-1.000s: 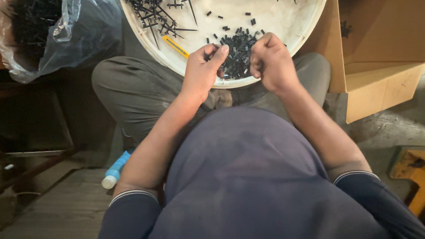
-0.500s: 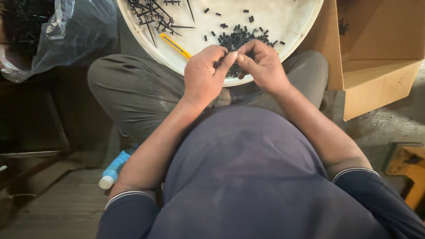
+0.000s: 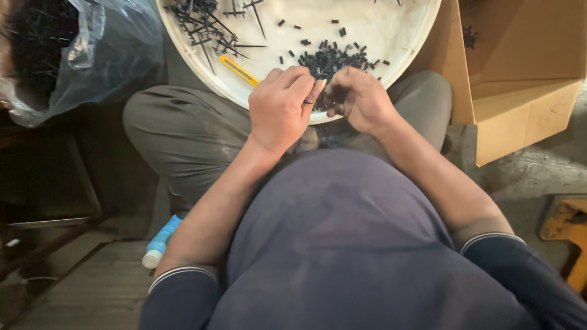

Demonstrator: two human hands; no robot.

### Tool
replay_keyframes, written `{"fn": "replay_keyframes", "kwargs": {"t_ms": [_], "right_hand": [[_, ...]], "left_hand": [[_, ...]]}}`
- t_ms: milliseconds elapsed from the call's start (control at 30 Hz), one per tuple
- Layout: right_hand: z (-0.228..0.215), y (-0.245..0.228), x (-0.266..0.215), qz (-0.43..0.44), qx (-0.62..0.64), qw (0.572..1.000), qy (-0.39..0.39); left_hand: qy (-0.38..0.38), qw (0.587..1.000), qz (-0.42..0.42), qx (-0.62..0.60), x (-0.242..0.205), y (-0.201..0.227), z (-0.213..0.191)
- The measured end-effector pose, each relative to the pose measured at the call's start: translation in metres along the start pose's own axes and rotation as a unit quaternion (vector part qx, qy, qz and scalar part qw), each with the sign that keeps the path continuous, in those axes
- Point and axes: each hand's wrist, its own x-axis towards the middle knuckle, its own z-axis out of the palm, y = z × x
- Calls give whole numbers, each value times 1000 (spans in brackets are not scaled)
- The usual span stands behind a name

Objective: The person sits on the floor and repeatedly picks up small black plastic fastener components from a white basin, then presses them together to form complete fasteners. The assembled fasteners are placed back into the basin. A yellow utility knife and a plastic bag of parts are visible nearby.

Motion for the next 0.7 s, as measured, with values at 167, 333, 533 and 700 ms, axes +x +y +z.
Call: {"fn": "replay_keyframes", "kwargs": {"t_ms": [167,333,533,700], "right_hand": [[7,8,-5,18,-84,995,-44],[5,14,-1,-181,-442,878,-26],[-4,16,3,-177,-499,846,-71],[15,3,-14,-368,-601,706,-67]], "left_hand": [[-14,999,-14,36,-6,-2,7],[-42,998,-25,47,-2,-2,11],[-76,997,-18,15,-16,-12,17],[-85,977,-197,-6,-38,-28,45]]}}
